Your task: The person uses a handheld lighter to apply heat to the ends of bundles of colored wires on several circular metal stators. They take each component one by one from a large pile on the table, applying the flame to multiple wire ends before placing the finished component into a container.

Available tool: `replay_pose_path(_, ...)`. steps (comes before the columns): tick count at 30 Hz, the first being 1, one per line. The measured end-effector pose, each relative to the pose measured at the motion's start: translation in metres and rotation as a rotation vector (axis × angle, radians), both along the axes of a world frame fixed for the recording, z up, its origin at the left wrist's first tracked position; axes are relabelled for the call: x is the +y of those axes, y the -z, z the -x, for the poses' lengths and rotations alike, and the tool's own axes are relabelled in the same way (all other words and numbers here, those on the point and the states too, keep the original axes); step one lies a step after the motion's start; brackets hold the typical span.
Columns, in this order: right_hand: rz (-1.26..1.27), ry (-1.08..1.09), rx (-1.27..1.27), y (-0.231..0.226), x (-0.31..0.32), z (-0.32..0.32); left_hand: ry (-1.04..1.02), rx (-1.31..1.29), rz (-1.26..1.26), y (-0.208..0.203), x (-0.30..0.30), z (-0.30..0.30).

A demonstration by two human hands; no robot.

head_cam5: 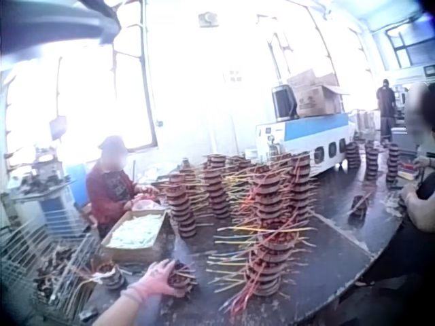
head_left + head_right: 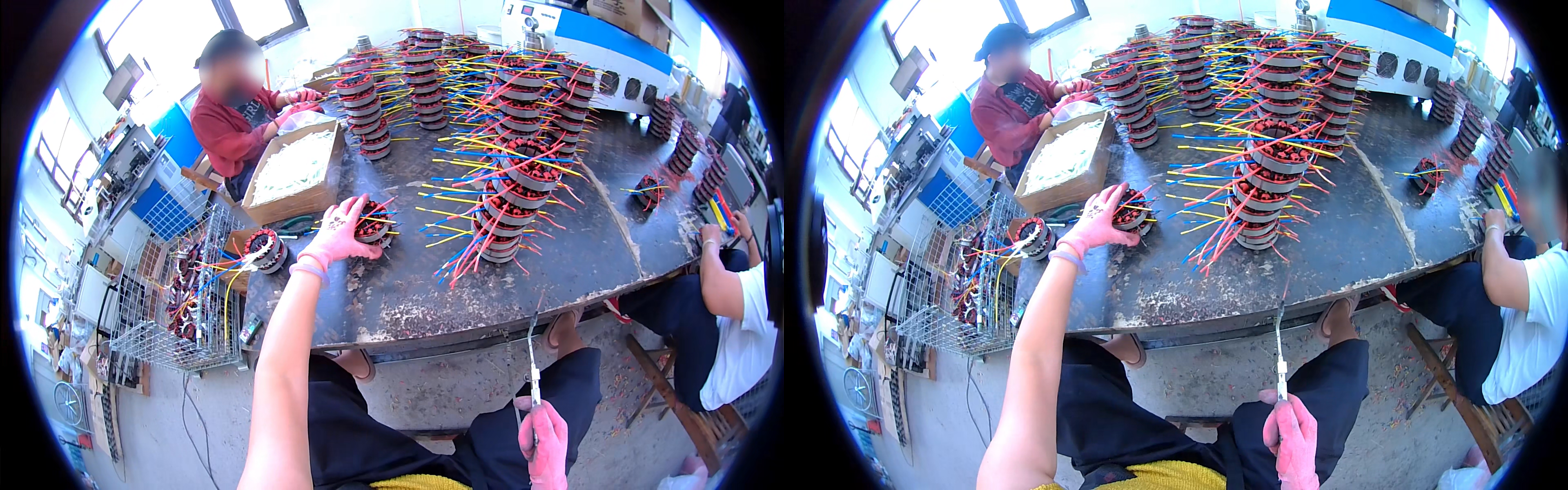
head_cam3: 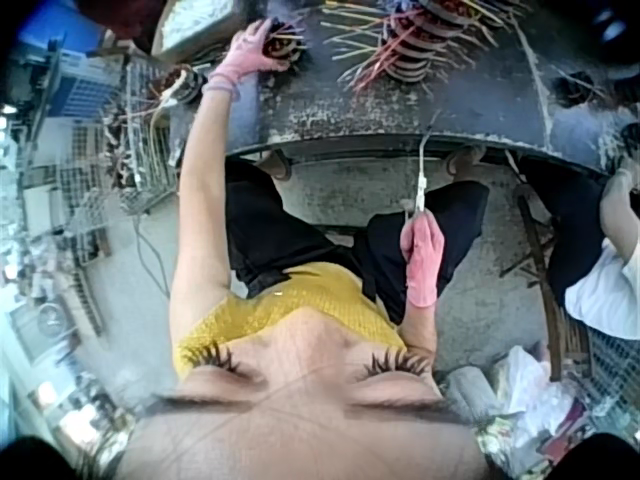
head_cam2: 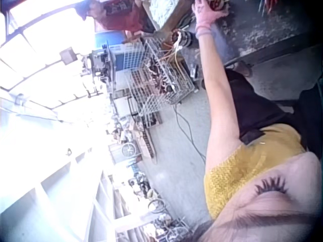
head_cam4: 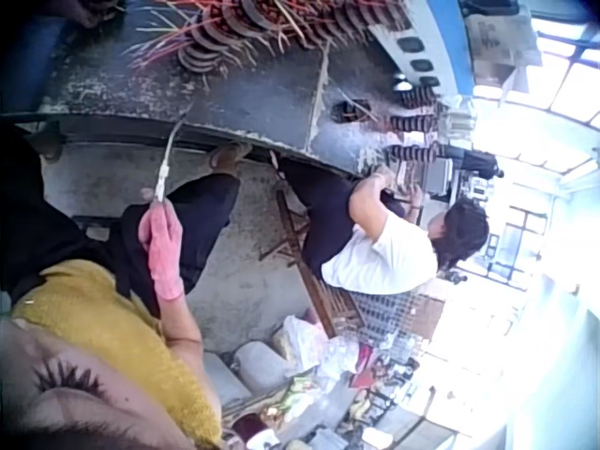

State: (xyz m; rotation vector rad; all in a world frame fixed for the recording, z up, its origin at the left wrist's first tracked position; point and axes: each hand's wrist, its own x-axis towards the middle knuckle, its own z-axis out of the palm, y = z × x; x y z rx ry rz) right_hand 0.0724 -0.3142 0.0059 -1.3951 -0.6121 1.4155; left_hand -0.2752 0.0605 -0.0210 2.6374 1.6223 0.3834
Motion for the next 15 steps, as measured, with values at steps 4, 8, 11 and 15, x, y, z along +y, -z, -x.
replay_pose_path(4,0.007,0.002,0.004,0.0004,-0.0006,0.0016,0.059,0.107,0.006,0.0021,0.006,0.0003)
replay_pose_path(8,0.013,-0.001,0.002,-0.0006,-0.0019,0.0033,0.037,0.076,0.01,0.004,0.0034,0.0019)
replay_pose_path(11,-0.002,-0.006,-0.004,0.0,-0.0035,0.0028,0.046,0.083,-0.001,0.0063,0.0055,0.0024)
replay_pose_path(15,-0.007,0.002,-0.001,-0.0022,-0.005,0.0036,0.064,0.075,-0.001,0.0084,0.0096,0.0033)
